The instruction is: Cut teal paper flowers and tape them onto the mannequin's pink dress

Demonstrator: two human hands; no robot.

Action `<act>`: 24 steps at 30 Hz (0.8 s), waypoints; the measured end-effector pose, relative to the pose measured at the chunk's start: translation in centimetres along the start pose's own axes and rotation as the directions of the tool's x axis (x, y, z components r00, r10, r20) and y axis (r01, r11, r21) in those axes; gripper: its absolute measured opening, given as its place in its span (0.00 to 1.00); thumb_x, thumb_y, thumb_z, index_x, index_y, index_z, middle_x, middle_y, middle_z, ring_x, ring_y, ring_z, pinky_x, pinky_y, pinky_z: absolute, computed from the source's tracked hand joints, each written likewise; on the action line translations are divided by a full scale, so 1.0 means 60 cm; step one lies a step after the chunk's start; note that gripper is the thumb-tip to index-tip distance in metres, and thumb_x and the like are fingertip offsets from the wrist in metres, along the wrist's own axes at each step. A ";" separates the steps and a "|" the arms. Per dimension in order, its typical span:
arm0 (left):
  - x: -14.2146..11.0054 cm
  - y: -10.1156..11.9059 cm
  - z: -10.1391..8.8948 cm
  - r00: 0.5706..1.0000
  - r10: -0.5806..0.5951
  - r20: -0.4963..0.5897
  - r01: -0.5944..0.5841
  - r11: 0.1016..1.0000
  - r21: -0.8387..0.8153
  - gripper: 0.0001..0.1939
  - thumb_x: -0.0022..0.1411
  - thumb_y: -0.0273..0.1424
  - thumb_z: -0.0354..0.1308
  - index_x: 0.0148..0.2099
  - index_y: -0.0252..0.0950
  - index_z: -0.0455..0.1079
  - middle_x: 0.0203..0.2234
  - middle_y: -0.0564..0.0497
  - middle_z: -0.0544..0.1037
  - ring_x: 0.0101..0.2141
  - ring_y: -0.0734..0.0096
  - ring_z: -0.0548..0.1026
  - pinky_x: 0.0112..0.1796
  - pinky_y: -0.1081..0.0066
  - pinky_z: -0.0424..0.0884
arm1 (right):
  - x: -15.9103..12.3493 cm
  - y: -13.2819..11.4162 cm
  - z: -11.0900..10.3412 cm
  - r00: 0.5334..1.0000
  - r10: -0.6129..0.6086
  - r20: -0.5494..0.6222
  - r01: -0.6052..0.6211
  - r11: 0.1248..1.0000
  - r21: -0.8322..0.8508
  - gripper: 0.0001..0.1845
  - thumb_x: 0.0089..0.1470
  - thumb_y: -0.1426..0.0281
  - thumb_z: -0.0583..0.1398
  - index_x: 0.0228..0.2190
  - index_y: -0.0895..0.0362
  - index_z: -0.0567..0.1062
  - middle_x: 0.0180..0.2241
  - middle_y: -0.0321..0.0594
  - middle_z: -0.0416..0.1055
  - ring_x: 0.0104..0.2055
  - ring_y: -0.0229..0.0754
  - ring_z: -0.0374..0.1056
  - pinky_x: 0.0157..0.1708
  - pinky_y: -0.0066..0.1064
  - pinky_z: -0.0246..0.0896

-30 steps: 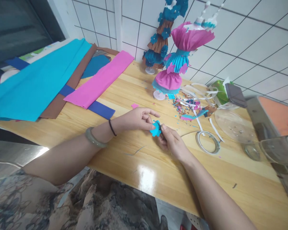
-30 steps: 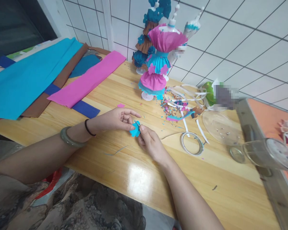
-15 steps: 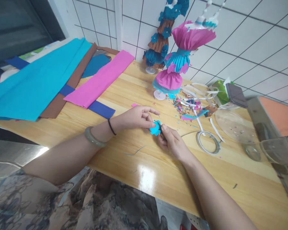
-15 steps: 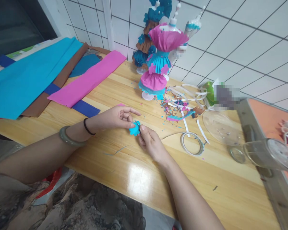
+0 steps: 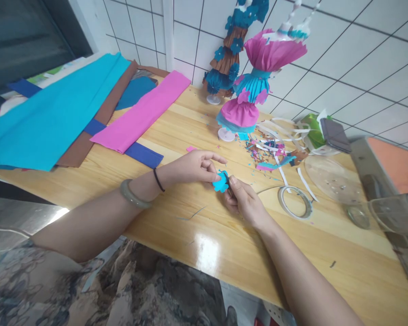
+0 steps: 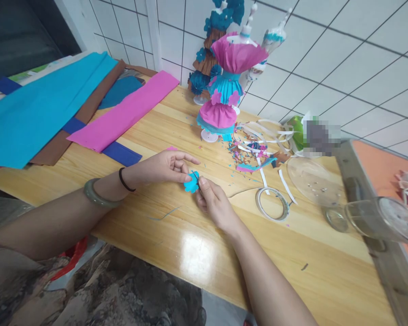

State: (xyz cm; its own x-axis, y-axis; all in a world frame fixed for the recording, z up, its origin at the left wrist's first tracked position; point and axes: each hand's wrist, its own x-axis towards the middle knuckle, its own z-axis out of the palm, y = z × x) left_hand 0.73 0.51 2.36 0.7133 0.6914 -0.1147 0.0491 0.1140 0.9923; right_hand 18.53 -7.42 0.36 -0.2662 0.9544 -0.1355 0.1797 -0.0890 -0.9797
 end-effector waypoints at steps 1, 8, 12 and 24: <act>0.000 0.000 0.000 1.000 0.002 -0.003 -0.002 1.000 0.001 0.25 0.49 0.24 0.63 0.51 0.26 0.64 0.21 0.56 0.74 0.23 0.80 0.72 0.28 0.78 0.65 | 0.000 0.000 0.000 1.000 0.001 -0.005 -0.001 1.000 -0.003 0.26 0.61 0.51 0.46 0.20 0.55 0.57 0.14 0.27 0.47 0.15 0.30 0.43 0.15 0.27 0.38; 0.000 -0.002 0.002 1.000 -0.007 -0.015 0.008 1.000 0.009 0.25 0.50 0.23 0.63 0.51 0.26 0.64 0.21 0.56 0.73 0.23 0.81 0.71 0.28 0.79 0.65 | -0.001 0.003 0.001 1.000 0.003 -0.026 -0.003 1.000 0.013 0.26 0.61 0.50 0.47 0.20 0.55 0.57 0.14 0.26 0.46 0.15 0.30 0.42 0.14 0.25 0.38; 0.000 -0.003 0.001 1.000 -0.002 -0.012 0.003 1.000 0.011 0.24 0.50 0.24 0.63 0.50 0.27 0.64 0.21 0.56 0.74 0.24 0.80 0.72 0.28 0.79 0.66 | -0.002 0.002 0.001 0.999 0.004 -0.047 -0.004 1.000 -0.003 0.26 0.60 0.50 0.46 0.20 0.55 0.57 0.14 0.27 0.47 0.15 0.30 0.43 0.14 0.25 0.39; 0.002 -0.006 0.000 1.000 -0.012 0.021 0.012 1.000 0.001 0.25 0.49 0.24 0.64 0.51 0.27 0.64 0.21 0.55 0.74 0.24 0.79 0.72 0.29 0.77 0.67 | -0.002 0.003 0.002 0.998 0.018 -0.058 -0.019 1.000 -0.015 0.28 0.59 0.48 0.47 0.19 0.55 0.58 0.14 0.27 0.47 0.15 0.30 0.43 0.14 0.26 0.38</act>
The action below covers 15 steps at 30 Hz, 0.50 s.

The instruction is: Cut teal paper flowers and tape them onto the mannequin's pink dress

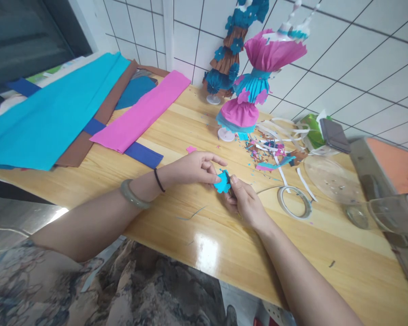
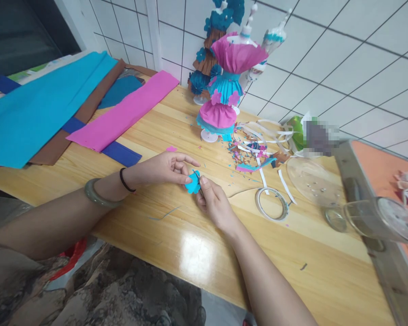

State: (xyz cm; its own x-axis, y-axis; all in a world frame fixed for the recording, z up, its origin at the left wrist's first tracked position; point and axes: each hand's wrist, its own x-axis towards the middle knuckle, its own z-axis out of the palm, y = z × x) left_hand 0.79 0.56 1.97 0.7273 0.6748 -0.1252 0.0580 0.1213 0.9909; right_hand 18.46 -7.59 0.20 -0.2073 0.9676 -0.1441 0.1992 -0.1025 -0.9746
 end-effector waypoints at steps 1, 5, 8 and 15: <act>0.000 0.000 0.000 1.000 -0.005 0.000 0.005 1.000 0.000 0.25 0.49 0.24 0.64 0.51 0.26 0.64 0.21 0.56 0.74 0.24 0.79 0.72 0.29 0.77 0.67 | 0.000 -0.001 0.000 1.000 0.000 -0.001 0.000 1.000 -0.001 0.28 0.59 0.48 0.47 0.18 0.55 0.58 0.14 0.27 0.47 0.15 0.30 0.43 0.14 0.26 0.38; -0.001 0.001 0.000 1.000 -0.012 -0.001 0.012 1.000 0.005 0.25 0.50 0.24 0.63 0.51 0.26 0.64 0.21 0.56 0.74 0.24 0.80 0.73 0.29 0.78 0.67 | 0.001 -0.002 0.000 1.000 0.002 -0.004 -0.002 1.000 -0.007 0.28 0.58 0.47 0.47 0.19 0.55 0.58 0.14 0.27 0.47 0.15 0.30 0.43 0.14 0.26 0.39; -0.001 0.001 -0.001 1.000 -0.001 -0.002 0.001 1.000 0.012 0.24 0.50 0.24 0.63 0.51 0.27 0.64 0.22 0.55 0.74 0.24 0.79 0.73 0.29 0.78 0.67 | 0.002 0.001 -0.001 1.000 0.015 -0.003 -0.015 1.000 -0.004 0.28 0.58 0.47 0.47 0.19 0.55 0.58 0.14 0.26 0.46 0.15 0.30 0.42 0.13 0.25 0.38; -0.002 0.006 -0.001 1.000 -0.006 -0.002 0.006 1.000 0.017 0.24 0.51 0.24 0.63 0.51 0.27 0.64 0.21 0.56 0.74 0.24 0.80 0.72 0.29 0.79 0.66 | 0.002 -0.002 0.000 1.000 0.009 -0.003 -0.009 1.000 -0.016 0.28 0.58 0.47 0.47 0.19 0.55 0.58 0.14 0.27 0.47 0.14 0.30 0.42 0.13 0.26 0.38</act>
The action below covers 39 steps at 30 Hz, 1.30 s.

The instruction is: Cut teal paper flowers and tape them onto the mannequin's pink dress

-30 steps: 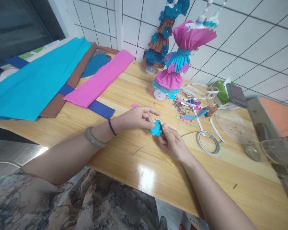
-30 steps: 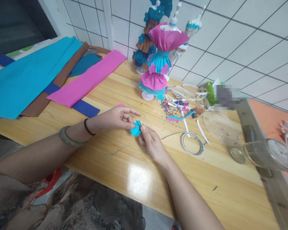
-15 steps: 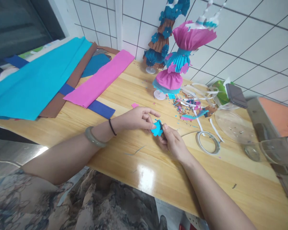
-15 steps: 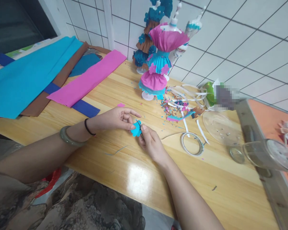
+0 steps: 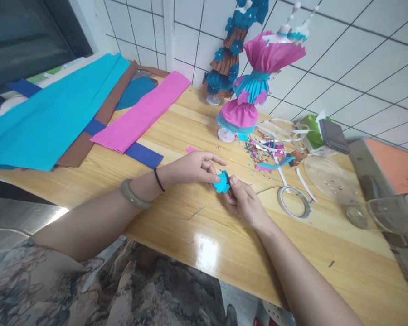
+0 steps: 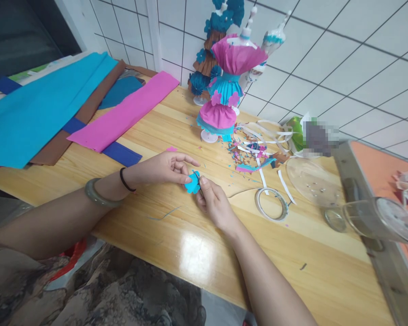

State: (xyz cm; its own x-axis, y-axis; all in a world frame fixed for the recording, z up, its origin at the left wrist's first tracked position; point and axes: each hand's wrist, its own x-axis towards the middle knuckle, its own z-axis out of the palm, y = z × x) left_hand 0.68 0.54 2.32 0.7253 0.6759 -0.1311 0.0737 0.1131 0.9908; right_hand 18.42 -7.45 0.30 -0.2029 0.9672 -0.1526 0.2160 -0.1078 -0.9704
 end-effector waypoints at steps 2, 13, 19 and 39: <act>0.000 0.001 0.000 1.000 -0.006 -0.002 0.006 1.000 -0.004 0.24 0.51 0.24 0.63 0.51 0.27 0.64 0.22 0.56 0.74 0.24 0.80 0.72 0.29 0.78 0.66 | 0.000 -0.002 0.000 1.000 -0.004 0.001 0.004 1.000 -0.006 0.28 0.58 0.47 0.47 0.19 0.55 0.58 0.14 0.27 0.47 0.14 0.30 0.43 0.13 0.26 0.38; 0.000 -0.001 -0.002 0.999 0.006 -0.032 -0.006 1.000 0.003 0.25 0.51 0.24 0.63 0.51 0.26 0.64 0.22 0.55 0.75 0.25 0.78 0.73 0.30 0.77 0.67 | -0.001 0.000 -0.002 1.000 -0.025 0.016 0.026 0.999 -0.036 0.27 0.60 0.49 0.46 0.20 0.55 0.58 0.15 0.28 0.49 0.16 0.31 0.44 0.15 0.27 0.39; -0.001 0.003 -0.001 0.999 -0.002 -0.042 0.002 1.000 -0.004 0.24 0.51 0.24 0.63 0.51 0.26 0.64 0.22 0.54 0.75 0.24 0.78 0.73 0.29 0.77 0.67 | -0.002 -0.003 -0.002 0.999 -0.030 0.042 0.031 0.999 -0.021 0.27 0.60 0.49 0.45 0.19 0.55 0.58 0.14 0.28 0.49 0.16 0.32 0.45 0.17 0.28 0.39; 0.003 -0.004 -0.004 0.995 0.028 -0.094 -0.031 0.999 -0.033 0.23 0.53 0.26 0.63 0.51 0.28 0.64 0.22 0.53 0.75 0.25 0.77 0.74 0.29 0.76 0.70 | -0.002 -0.006 -0.004 0.998 0.010 0.059 -0.008 1.000 -0.023 0.26 0.59 0.48 0.46 0.23 0.56 0.61 0.15 0.27 0.49 0.16 0.31 0.44 0.16 0.27 0.37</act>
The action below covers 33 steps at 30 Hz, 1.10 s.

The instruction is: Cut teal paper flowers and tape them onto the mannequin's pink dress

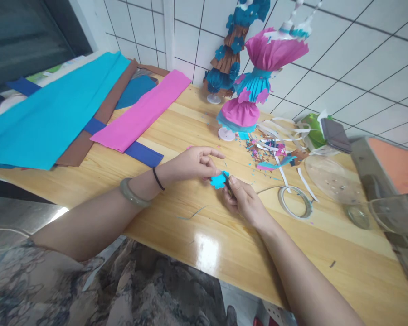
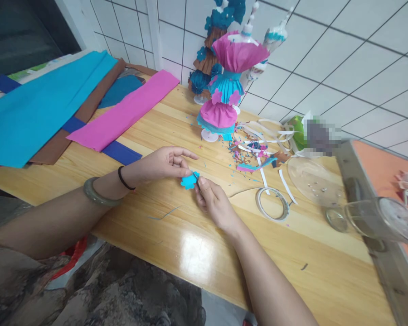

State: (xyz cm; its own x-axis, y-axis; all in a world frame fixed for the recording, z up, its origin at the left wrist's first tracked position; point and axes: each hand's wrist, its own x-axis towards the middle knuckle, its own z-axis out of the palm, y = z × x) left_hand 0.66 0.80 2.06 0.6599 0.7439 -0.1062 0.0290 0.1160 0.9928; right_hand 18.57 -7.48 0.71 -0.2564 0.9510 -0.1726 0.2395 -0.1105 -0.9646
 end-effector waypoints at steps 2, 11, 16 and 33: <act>0.001 -0.001 0.000 1.000 0.008 -0.015 -0.008 1.000 -0.004 0.24 0.53 0.27 0.63 0.52 0.28 0.64 0.22 0.53 0.75 0.25 0.77 0.74 0.28 0.76 0.70 | 0.000 0.000 0.000 1.000 0.003 0.004 -0.003 1.000 0.011 0.25 0.59 0.49 0.46 0.24 0.56 0.62 0.15 0.27 0.49 0.16 0.31 0.44 0.16 0.27 0.38; -0.001 0.003 0.003 0.999 -0.023 -0.045 0.014 0.982 -0.186 0.23 0.56 0.36 0.61 0.50 0.29 0.64 0.24 0.53 0.73 0.23 0.77 0.72 0.27 0.74 0.68 | 0.003 0.004 0.002 0.999 -0.004 -0.039 0.004 1.000 0.023 0.27 0.58 0.47 0.47 0.21 0.55 0.60 0.14 0.28 0.48 0.15 0.31 0.44 0.15 0.27 0.39; 0.000 0.000 0.008 0.998 -0.056 0.025 0.059 0.988 -0.142 0.23 0.54 0.42 0.62 0.45 0.30 0.67 0.25 0.53 0.74 0.24 0.79 0.71 0.28 0.76 0.67 | 0.004 0.004 0.004 0.998 0.027 -0.063 -0.020 0.993 0.116 0.28 0.57 0.47 0.48 0.19 0.55 0.59 0.14 0.27 0.46 0.14 0.30 0.43 0.13 0.26 0.37; 0.005 -0.023 0.015 0.998 -0.050 0.034 0.052 0.997 -0.049 0.08 0.54 0.30 0.62 0.32 0.30 0.69 0.23 0.53 0.75 0.25 0.80 0.73 0.29 0.77 0.67 | 0.006 0.006 0.007 0.994 0.054 -0.099 -0.034 0.981 0.189 0.26 0.56 0.46 0.50 0.22 0.56 0.60 0.14 0.25 0.46 0.13 0.28 0.42 0.12 0.23 0.36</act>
State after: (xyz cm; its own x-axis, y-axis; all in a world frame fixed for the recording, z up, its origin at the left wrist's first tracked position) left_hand 1.46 0.28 0.72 0.6826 0.7144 -0.1541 0.0267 0.1864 0.9821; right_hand 18.17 -7.29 0.23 -0.1488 0.9677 -0.2036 0.0664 -0.1957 -0.9784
